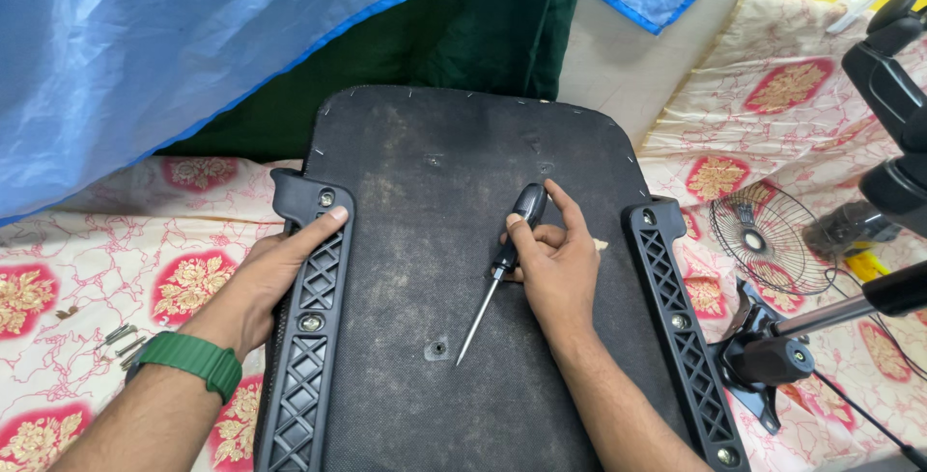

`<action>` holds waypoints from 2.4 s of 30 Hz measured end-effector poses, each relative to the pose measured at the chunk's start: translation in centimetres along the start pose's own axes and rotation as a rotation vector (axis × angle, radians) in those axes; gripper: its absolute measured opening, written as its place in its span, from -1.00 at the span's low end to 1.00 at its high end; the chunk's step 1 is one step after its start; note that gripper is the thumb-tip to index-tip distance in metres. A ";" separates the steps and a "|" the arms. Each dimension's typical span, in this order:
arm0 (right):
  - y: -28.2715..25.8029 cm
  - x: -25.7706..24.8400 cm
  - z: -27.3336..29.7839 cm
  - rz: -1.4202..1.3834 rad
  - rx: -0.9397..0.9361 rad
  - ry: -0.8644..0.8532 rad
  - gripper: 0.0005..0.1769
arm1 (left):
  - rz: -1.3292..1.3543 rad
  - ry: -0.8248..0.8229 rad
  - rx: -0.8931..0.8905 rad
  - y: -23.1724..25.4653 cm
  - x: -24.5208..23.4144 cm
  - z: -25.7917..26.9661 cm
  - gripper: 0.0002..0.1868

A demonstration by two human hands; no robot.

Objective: The person uses a screwdriver to remove screws from the underside of an overturned office chair. They detach the central gas-lift column and then remove additional screws from the side rails of the chair base.

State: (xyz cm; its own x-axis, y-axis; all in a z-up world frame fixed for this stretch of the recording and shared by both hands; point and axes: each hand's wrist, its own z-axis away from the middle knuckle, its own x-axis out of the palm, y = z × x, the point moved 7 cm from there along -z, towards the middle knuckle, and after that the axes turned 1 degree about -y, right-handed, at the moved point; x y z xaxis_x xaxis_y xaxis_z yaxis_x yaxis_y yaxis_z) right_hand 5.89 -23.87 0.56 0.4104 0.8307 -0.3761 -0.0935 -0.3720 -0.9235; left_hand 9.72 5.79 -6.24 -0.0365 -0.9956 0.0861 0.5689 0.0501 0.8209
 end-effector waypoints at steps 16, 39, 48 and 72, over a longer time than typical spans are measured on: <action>-1.5 0.7 0.5 0.036 0.042 0.183 -0.35 | -0.053 -0.031 -0.050 -4.1 -0.4 5.3 -0.19; -0.2 0.3 0.0 -0.057 -0.055 0.201 -0.48 | -0.053 -0.114 0.111 1.7 0.1 0.4 -0.29; -0.4 0.4 0.2 0.003 -0.061 0.242 -0.48 | -0.013 -0.051 0.212 1.2 -0.3 -1.3 -0.26; -1.1 1.4 0.3 -0.110 -0.029 0.138 -0.37 | -0.061 0.015 0.285 1.8 -0.9 -0.7 -0.25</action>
State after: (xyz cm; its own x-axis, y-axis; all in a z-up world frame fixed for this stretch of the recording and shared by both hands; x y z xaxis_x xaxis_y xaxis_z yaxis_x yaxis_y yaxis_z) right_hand 6.33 -22.14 1.02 0.5378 0.8028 -0.2576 -0.0163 -0.2956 -0.9552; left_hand 11.38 6.69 -5.26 -0.0505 -0.9984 0.0256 0.3125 0.0085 0.9499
